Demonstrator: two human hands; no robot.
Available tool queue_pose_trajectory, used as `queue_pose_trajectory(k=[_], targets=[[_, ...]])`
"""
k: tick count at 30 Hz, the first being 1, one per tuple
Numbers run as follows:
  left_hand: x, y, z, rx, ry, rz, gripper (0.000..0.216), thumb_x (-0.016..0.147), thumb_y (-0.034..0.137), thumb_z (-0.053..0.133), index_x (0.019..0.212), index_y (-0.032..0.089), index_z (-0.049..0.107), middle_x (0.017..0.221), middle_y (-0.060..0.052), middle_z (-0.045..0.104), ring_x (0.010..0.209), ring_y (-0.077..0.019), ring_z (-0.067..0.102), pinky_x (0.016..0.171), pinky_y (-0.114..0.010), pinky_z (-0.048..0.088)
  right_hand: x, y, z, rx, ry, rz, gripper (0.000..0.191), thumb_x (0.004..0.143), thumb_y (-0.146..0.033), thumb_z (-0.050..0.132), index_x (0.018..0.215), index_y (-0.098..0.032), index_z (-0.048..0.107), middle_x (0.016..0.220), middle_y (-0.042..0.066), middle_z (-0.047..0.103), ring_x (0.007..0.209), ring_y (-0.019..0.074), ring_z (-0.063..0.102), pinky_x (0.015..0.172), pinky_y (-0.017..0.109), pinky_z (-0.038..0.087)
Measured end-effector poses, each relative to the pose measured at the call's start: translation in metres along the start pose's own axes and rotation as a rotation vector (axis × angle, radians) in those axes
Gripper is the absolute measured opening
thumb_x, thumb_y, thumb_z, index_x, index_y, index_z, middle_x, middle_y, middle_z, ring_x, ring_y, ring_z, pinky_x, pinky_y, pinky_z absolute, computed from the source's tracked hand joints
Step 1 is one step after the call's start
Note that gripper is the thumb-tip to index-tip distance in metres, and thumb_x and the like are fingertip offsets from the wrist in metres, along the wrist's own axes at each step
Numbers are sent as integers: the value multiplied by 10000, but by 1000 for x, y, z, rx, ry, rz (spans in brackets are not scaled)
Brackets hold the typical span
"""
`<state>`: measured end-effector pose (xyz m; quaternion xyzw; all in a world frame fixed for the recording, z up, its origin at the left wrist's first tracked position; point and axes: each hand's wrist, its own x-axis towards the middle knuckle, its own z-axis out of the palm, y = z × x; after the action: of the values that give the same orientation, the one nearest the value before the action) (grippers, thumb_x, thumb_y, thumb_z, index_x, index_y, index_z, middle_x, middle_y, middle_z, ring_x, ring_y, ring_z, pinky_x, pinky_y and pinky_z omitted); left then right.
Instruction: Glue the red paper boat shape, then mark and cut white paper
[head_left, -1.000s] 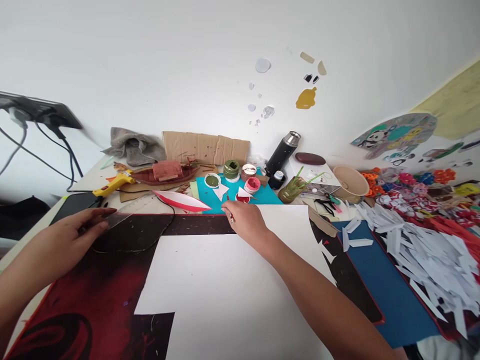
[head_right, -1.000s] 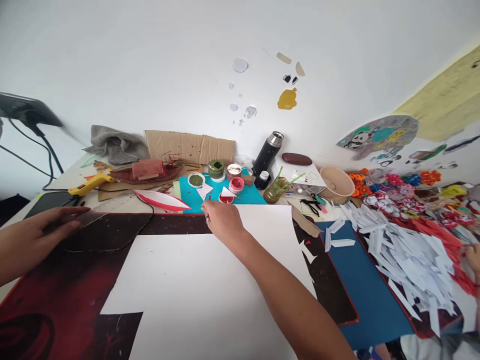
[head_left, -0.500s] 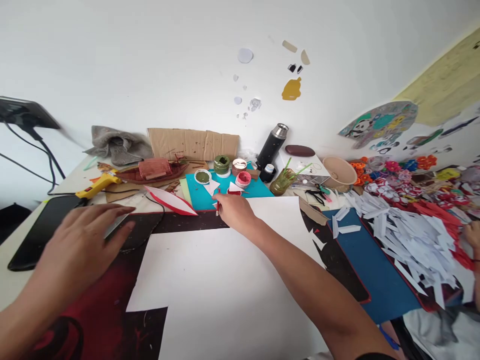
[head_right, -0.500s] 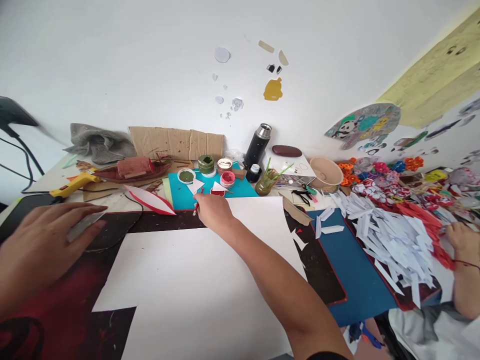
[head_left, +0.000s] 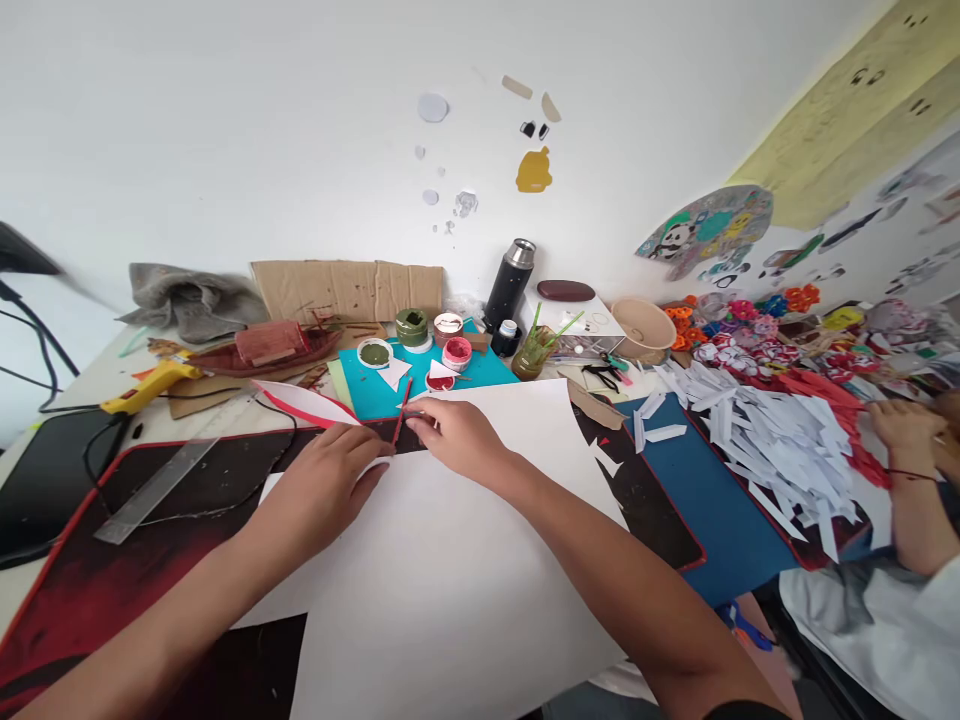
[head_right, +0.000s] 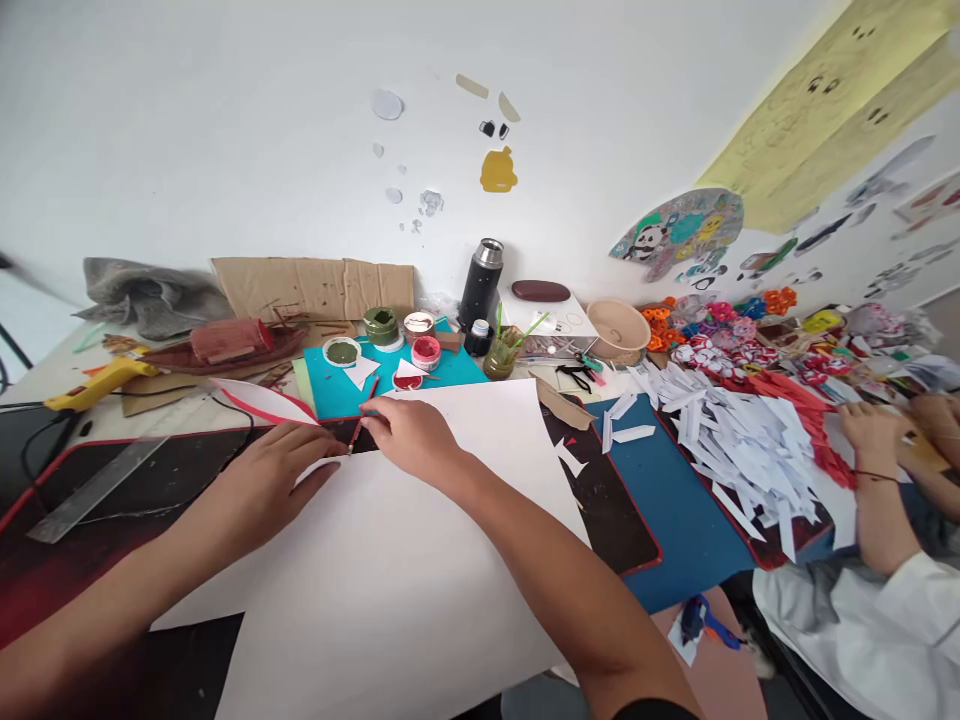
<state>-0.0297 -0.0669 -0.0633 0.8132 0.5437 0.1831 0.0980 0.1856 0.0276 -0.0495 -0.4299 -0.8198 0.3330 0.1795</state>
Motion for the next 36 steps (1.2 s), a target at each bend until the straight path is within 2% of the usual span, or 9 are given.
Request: queue_pose_trajectory(k=[4,7,9,13,16,19,24,29,36], targets=[[28,-6,5,-9,-33,27,452,1095,307,394,1198,213,824,1228,-140,807,1157,-340,690,1009,-516,562,-26,4,-5,304,4,94,226,1057,-307,633,1167,-242,819,764,-19,771,687,157,689,685,264,501],[39,-8,14,76,-81,37,450,1063,274,406,1183,206,835,1242,-151,814,1176,-365,684,1018,-552,546,-54,8,-16,441,-19,177,248,1047,-378,630,1120,-231,816,752,-21,749,543,121,546,573,253,441],[44,-10,17,154,-102,41,452,1053,257,404,1137,189,843,1227,-174,815,1184,-388,682,1002,-569,539,-72,14,-24,461,-37,228,257,1038,-392,628,1087,-221,813,747,-16,744,531,119,525,542,249,420],[49,-14,16,283,-78,64,485,1060,225,363,1022,166,844,1188,-229,809,1265,-453,656,995,-602,508,-103,39,-46,299,47,279,254,1029,-394,625,1063,-232,818,733,-11,754,585,146,577,577,261,426],[49,-14,14,303,-29,90,499,1067,243,349,1048,153,839,1281,-259,781,1328,-487,625,1024,-638,490,-122,63,-70,111,153,323,276,1037,-414,610,1083,-241,820,771,7,784,720,193,694,682,290,476],[43,-9,16,220,19,79,455,1069,315,400,1120,186,833,1273,-229,784,1286,-459,652,1035,-619,500,-141,85,-98,-92,236,403,314,1038,-425,587,1125,-234,820,864,44,816,776,227,724,722,321,485],[33,-6,23,175,-78,30,472,1043,513,482,1197,213,814,1245,-189,809,1167,-414,714,1030,-573,533,-169,109,-129,-215,357,546,325,1040,-436,564,1132,-245,810,1066,90,844,912,278,756,777,360,504],[38,-8,25,140,-138,-85,506,1011,537,442,1142,195,790,1251,-196,809,1151,-407,742,1004,-552,560,-176,123,-128,-190,337,596,366,1052,-502,548,1112,-245,801,1041,82,839,909,281,752,762,359,487],[44,-7,24,-26,-165,-123,348,931,524,509,930,248,722,980,-156,823,938,-386,780,908,-509,594,-174,132,-114,-122,316,570,325,1000,-482,627,1015,-216,813,929,87,821,834,264,714,735,345,461]])
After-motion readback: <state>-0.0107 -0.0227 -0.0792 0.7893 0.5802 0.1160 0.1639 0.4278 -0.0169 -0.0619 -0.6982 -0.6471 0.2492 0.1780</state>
